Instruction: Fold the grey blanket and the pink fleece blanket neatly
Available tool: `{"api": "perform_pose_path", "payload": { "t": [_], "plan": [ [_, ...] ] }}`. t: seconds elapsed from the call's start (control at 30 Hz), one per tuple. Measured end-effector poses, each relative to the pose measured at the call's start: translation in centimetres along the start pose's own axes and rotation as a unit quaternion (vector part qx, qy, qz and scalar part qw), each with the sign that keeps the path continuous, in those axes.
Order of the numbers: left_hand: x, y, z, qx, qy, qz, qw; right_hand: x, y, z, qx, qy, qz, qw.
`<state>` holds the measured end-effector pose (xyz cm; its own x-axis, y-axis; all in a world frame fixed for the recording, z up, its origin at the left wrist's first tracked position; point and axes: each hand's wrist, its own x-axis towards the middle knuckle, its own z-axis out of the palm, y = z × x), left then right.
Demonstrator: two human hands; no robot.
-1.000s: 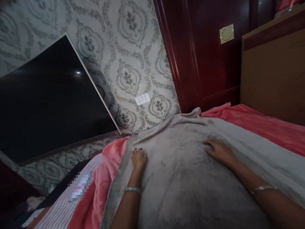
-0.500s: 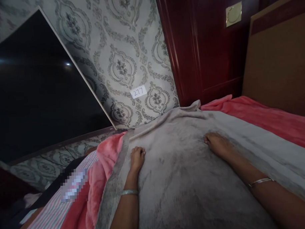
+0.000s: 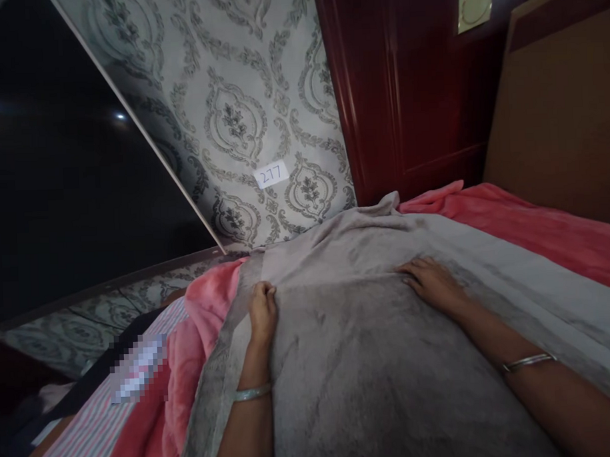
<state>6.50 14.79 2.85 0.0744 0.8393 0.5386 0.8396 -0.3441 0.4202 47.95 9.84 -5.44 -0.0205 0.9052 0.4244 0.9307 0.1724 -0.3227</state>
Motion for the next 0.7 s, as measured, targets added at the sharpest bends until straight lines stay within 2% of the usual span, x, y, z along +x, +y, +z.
{"api": "perform_pose_path", "payload": {
  "t": [0.1,0.17,0.27,0.43,0.6,0.7],
  "plan": [
    [-0.1,0.1,-0.4,0.02,0.012,0.011,1.0,0.1,-0.6,-0.1,-0.011,0.02,0.004,1.0],
    [-0.1,0.1,-0.6,0.04,0.001,0.01,0.999,0.0,-1.2,-0.6,-0.015,0.057,0.015,0.998],
    [-0.3,0.2,-1.0,0.066,-0.026,0.009,0.997,-0.4,-2.0,-1.9,-0.008,0.109,0.043,0.993],
    [-1.0,0.5,-1.6,0.089,-0.098,0.064,0.989,-0.9,-2.3,-2.9,0.023,0.135,0.09,0.987],
    [-1.7,0.2,-1.7,0.074,-0.161,0.076,0.981,-1.2,-1.6,-2.2,-0.001,0.118,0.032,0.992],
    [-1.8,0.1,-1.6,0.065,-0.173,0.069,0.98,-1.2,-1.3,-2.1,-0.011,0.119,0.014,0.993]
  ]
}}
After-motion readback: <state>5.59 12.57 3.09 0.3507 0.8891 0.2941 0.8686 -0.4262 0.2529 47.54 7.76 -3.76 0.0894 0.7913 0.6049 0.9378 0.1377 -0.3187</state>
